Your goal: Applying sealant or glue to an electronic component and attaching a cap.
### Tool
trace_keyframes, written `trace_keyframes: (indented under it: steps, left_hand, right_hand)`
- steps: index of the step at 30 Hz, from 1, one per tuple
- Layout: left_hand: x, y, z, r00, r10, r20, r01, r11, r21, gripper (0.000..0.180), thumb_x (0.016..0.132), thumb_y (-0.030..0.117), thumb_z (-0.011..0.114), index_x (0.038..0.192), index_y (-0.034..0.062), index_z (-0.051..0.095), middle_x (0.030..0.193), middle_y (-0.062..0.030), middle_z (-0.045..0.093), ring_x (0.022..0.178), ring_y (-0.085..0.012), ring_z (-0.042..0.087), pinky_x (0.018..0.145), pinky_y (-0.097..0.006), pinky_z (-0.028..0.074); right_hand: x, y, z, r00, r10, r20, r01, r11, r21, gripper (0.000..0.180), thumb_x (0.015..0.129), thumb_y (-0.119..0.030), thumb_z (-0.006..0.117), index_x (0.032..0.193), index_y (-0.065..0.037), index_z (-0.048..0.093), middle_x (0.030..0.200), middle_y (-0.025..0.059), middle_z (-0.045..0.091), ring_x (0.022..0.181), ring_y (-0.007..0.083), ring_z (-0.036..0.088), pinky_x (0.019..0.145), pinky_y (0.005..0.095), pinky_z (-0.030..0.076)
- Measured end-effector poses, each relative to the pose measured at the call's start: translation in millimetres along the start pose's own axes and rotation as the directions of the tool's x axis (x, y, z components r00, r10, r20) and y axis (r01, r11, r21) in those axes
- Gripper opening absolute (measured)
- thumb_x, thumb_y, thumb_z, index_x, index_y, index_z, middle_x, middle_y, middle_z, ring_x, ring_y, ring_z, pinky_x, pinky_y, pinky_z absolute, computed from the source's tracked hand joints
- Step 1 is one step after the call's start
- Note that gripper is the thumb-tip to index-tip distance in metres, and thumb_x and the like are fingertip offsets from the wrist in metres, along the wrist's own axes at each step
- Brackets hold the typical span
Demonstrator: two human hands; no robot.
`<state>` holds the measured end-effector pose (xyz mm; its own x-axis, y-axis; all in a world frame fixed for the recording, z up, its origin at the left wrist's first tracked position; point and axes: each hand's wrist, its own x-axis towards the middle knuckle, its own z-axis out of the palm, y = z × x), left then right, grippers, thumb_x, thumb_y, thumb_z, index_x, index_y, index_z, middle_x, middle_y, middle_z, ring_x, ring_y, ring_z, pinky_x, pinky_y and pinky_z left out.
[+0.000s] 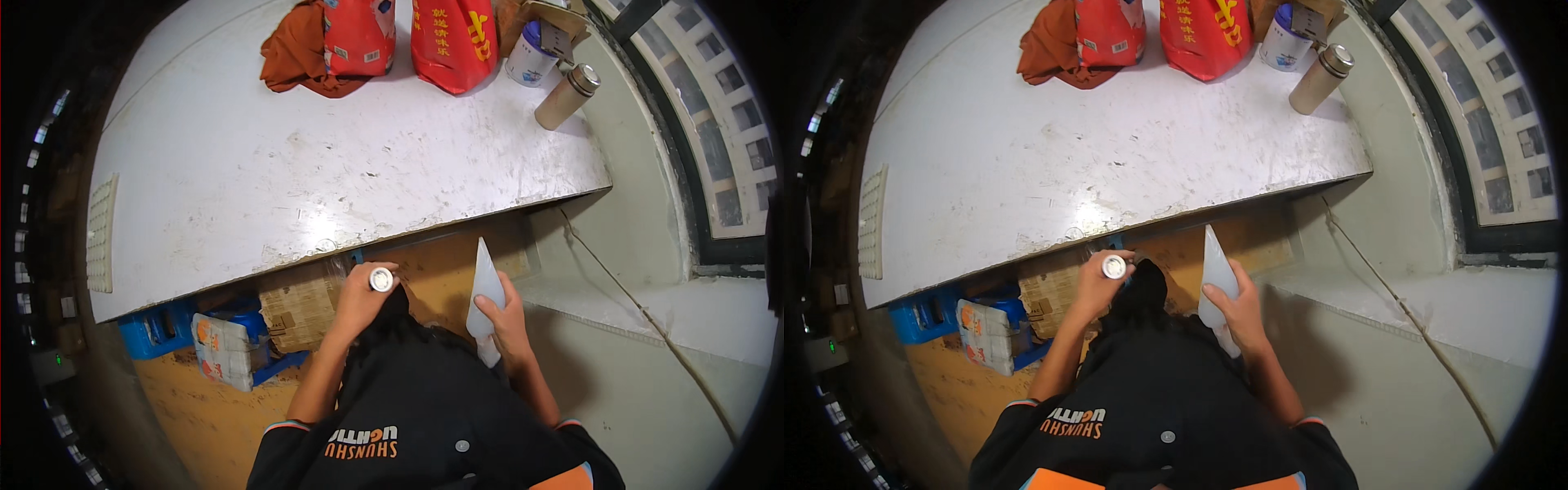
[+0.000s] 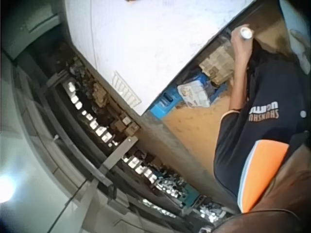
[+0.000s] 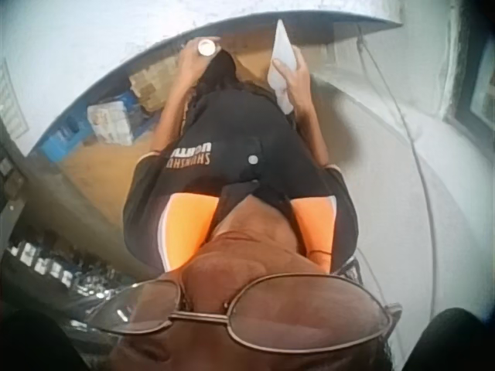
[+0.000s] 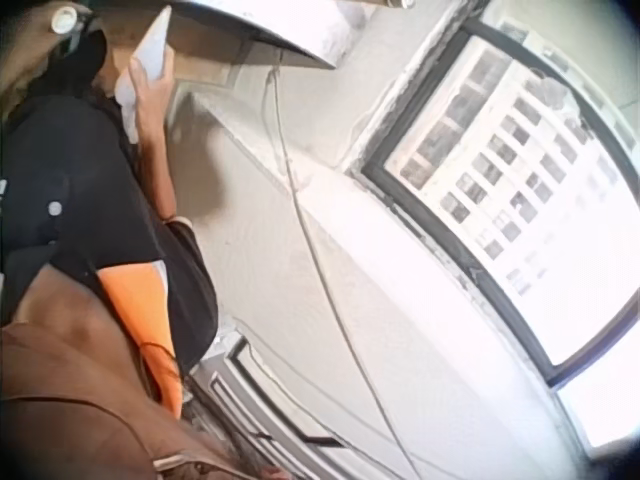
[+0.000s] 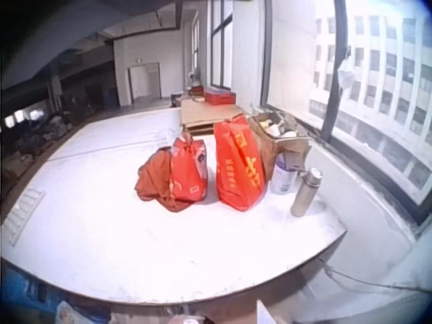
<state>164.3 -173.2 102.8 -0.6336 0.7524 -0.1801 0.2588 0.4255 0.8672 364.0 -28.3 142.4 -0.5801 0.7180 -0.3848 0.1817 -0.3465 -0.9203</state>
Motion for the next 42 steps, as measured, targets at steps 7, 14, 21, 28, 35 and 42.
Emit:
trace_keyframes:
  steps: [7,14,21,28,35,42]
  left_hand:
    - [53,18,-40,0.991,-0.024,0.13,0.088,0.852,-0.517,0.034,0.082,0.011,0.066,0.114,0.0009,0.059,0.085,-0.0045,0.066,0.085,-0.0126,0.061,0.079,-0.027,0.047]
    - [83,26,-67,0.976,-0.006,0.219,0.137,0.794,-0.592,0.049,0.083,0.018,0.063,0.126,0.0002,0.049,0.091,-0.0087,0.067,0.089,-0.0143,0.06,0.086,-0.031,0.043]
    - [58,-33,-38,0.934,-0.353,0.053,0.332,0.804,-0.493,0.055,0.083,0.012,0.062,0.133,0.0012,0.041,0.096,-0.0081,0.066,0.09,-0.0125,0.059,0.08,-0.027,0.045]
    - [26,-125,55,0.596,-0.784,-0.173,0.624,0.588,-0.515,0.013,0.073,0.009,0.06,0.081,0.0002,0.067,0.077,-0.0039,0.063,0.074,-0.0124,0.058,0.065,-0.027,0.043]
    - [63,-125,103,0.592,-0.735,-0.331,0.065,0.453,-0.889,0.012,0.076,0.005,0.055,0.087,0.0017,0.058,0.078,-0.0019,0.057,0.071,-0.012,0.056,0.067,-0.025,0.044]
    - [65,-37,47,0.715,-0.622,-0.319,0.22,0.634,-0.741,0.018,0.081,0.0,0.057,0.099,0.0003,0.058,0.084,-0.0036,0.06,0.076,-0.0117,0.057,0.069,-0.025,0.046]
  right_hand:
    - [65,-22,23,0.971,0.05,0.234,-0.106,0.966,0.234,0.054,0.075,-0.018,0.07,0.12,-0.001,0.047,0.09,0.0032,0.054,0.078,0.0119,0.053,0.069,0.0264,0.045]
    - [110,-35,39,0.954,0.057,0.294,-0.161,0.925,0.343,0.058,0.075,-0.022,0.071,0.123,-0.002,0.044,0.079,0.0045,0.054,0.063,0.014,0.054,0.058,0.0284,0.046]
    - [168,-59,18,0.899,0.16,0.407,-0.176,0.984,0.0,0.05,0.078,-0.024,0.067,0.119,-0.002,0.049,0.091,0.0029,0.054,0.084,0.011,0.051,0.071,0.0262,0.043]
    - [218,-101,-3,0.836,0.207,0.508,-0.115,0.972,-0.207,0.048,0.078,-0.027,0.066,0.117,-0.003,0.05,0.092,0.0044,0.054,0.082,0.0122,0.052,0.072,0.0273,0.044]
    - [249,-131,-12,0.75,0.163,0.641,-0.088,0.985,-0.148,0.043,0.078,-0.013,0.063,0.117,-0.001,0.048,0.096,0.0096,0.061,0.082,0.0147,0.059,0.073,0.0286,0.049]
    - [255,-136,-18,0.804,0.133,0.58,-0.033,0.983,-0.18,0.046,0.076,-0.013,0.066,0.118,-0.006,0.051,0.093,0.0053,0.059,0.083,0.0131,0.057,0.074,0.0287,0.046]
